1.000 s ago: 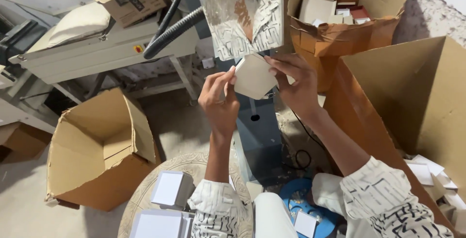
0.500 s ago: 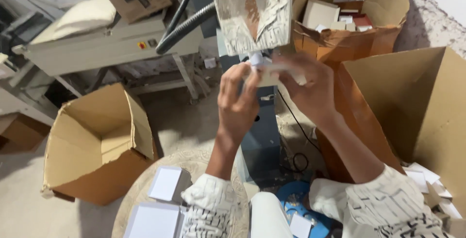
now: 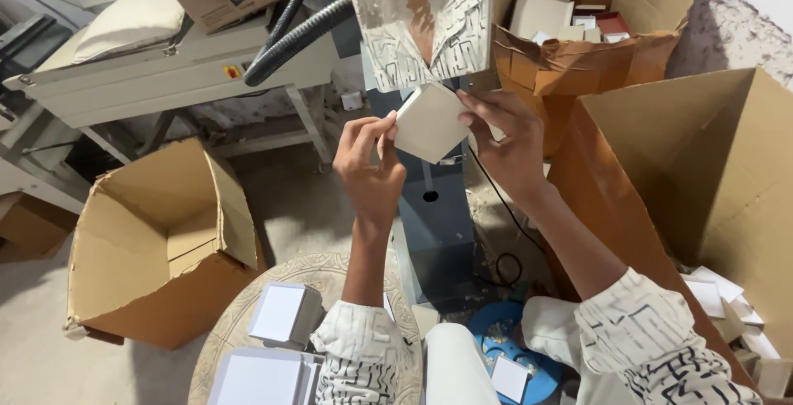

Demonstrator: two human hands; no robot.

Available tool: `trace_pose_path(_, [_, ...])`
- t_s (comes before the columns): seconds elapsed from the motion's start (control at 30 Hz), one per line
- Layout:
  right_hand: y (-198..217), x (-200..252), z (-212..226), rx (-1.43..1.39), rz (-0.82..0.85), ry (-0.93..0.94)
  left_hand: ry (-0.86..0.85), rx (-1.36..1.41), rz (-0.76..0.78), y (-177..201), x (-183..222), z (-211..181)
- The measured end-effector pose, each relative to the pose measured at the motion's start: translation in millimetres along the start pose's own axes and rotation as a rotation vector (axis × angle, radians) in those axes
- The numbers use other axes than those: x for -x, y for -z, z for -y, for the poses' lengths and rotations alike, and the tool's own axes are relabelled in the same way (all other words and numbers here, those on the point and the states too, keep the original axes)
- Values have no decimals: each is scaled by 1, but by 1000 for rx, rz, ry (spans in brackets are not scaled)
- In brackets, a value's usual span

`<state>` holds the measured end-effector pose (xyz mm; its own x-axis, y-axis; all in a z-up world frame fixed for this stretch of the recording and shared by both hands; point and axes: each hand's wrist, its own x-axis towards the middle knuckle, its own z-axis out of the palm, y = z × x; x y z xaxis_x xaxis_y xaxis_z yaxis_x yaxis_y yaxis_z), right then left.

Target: Using a manual machine to punch or crimp paper cards in a manufacturing setting.

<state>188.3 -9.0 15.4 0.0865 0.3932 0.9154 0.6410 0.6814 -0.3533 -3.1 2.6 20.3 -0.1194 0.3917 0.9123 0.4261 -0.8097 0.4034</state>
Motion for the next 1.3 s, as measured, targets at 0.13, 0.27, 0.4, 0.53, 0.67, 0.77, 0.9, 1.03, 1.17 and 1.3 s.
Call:
trace_pose_path(0.13, [0, 0, -2, -61, 30, -25, 0, -7, 4, 1, -2, -2])
trace_pose_path(0.27, [-3, 1, -5, -77, 22, -49, 8, -2, 8, 1, -2, -3])
trace_pose_path(0.4, [-1, 3, -6, -131, 34, -56, 21, -7, 13, 0, 1, -1])
trace_pose_path(0.53, [0, -1, -7, -144, 75, -201, 1, -76, 0, -2, 2, -2])
trace_pose_path(0.67, [14, -5, -18, -214, 210, -618, -290, -297, -37, 4, -16, -38])
trace_pose_path(0.77, [28, -16, 8, -244, 297, -174, -493, -316, -13, -7, -4, -25])
trace_pose_path(0.9, [17, -17, 16, -61, 28, -61, -148, -91, -71, -16, 6, -8])
trace_pose_path(1.03, [6, -3, -3, -12, 105, -42, 13, -26, -96, -11, 6, -3])
trace_pose_path(1.17, [4, 7, -9, -143, 52, -99, 54, -16, -62, -6, 1, -9])
trace_pose_path(1.3, [-2, 13, -13, -215, 35, -186, 64, 28, -39, -3, 1, -8])
